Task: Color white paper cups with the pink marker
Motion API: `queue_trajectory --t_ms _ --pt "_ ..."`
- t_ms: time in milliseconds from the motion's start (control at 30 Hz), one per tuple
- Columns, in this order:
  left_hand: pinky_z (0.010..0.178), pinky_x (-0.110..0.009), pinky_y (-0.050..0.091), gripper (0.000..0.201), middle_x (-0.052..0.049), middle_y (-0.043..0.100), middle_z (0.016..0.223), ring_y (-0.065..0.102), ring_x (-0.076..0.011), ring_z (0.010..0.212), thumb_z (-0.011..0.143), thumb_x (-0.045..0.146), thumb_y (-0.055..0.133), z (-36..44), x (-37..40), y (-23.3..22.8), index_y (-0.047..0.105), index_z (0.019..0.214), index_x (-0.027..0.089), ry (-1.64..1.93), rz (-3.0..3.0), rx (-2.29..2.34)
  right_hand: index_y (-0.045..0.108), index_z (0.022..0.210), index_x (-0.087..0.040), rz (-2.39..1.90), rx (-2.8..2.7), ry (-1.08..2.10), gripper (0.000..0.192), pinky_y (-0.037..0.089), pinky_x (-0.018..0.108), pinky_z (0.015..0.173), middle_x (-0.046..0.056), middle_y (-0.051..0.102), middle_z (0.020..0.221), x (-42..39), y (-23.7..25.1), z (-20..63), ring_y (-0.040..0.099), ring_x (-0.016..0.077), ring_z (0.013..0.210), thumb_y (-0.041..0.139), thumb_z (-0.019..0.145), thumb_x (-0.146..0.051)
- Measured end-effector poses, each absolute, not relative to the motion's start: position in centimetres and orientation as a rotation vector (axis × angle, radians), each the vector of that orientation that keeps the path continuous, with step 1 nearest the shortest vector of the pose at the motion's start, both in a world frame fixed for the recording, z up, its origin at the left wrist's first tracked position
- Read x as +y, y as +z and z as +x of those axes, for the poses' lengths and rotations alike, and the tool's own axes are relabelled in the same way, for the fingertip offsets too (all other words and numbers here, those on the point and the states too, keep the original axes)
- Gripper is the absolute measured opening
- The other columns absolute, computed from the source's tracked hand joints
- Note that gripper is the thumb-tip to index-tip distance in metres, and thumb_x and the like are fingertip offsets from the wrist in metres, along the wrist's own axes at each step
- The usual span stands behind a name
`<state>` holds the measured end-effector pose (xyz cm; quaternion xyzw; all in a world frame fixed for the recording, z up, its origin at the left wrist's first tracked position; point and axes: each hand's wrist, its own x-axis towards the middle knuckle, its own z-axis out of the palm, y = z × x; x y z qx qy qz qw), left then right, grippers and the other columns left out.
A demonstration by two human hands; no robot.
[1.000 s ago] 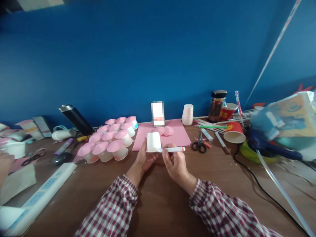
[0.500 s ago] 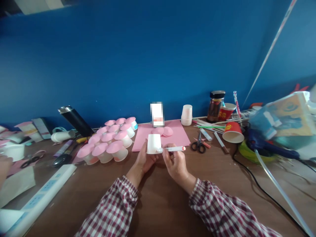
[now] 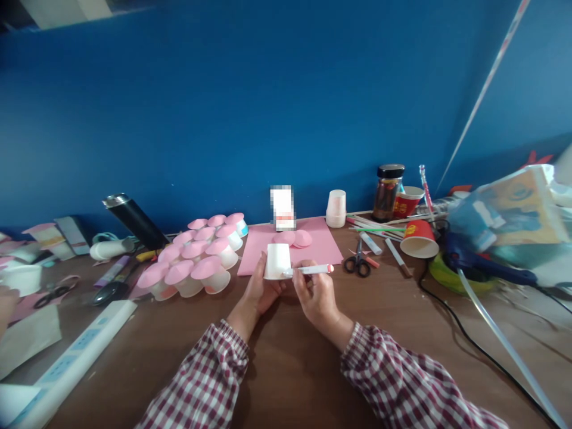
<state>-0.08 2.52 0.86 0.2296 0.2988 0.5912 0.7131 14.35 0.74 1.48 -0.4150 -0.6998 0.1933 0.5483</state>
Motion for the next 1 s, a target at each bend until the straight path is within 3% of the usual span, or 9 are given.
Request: queue_trajectory --t_ms 267,1000 --pt "0.048 -0.021 0.046 0.045 -0.008 0.071 0.079 0.065 -0.0153 0.063 0.088 0.053 0.052 -0.17 2.57 0.76 0.065 0.101 0.012 1.332 0.500 0.691 0.056 0.078 -0.018 -0.971 -1.659 0.475 0.019 0.045 0.020 0.049 0.001 0.062 0.064 0.79 1.54 14.35 0.057 0.0110 0.049 0.046 0.093 -0.027" --pt "0.062 -0.026 0.051 0.047 -0.011 0.071 0.085 0.067 -0.0186 0.071 0.088 0.054 0.050 -0.19 2.53 0.79 0.064 0.102 0.011 1.340 0.489 0.681 0.057 0.078 -0.017 -0.977 -1.671 0.434 0.020 0.041 0.021 0.048 -0.002 0.056 0.058 0.77 1.58 14.23 0.049 0.0099 0.046 0.046 0.092 -0.027"
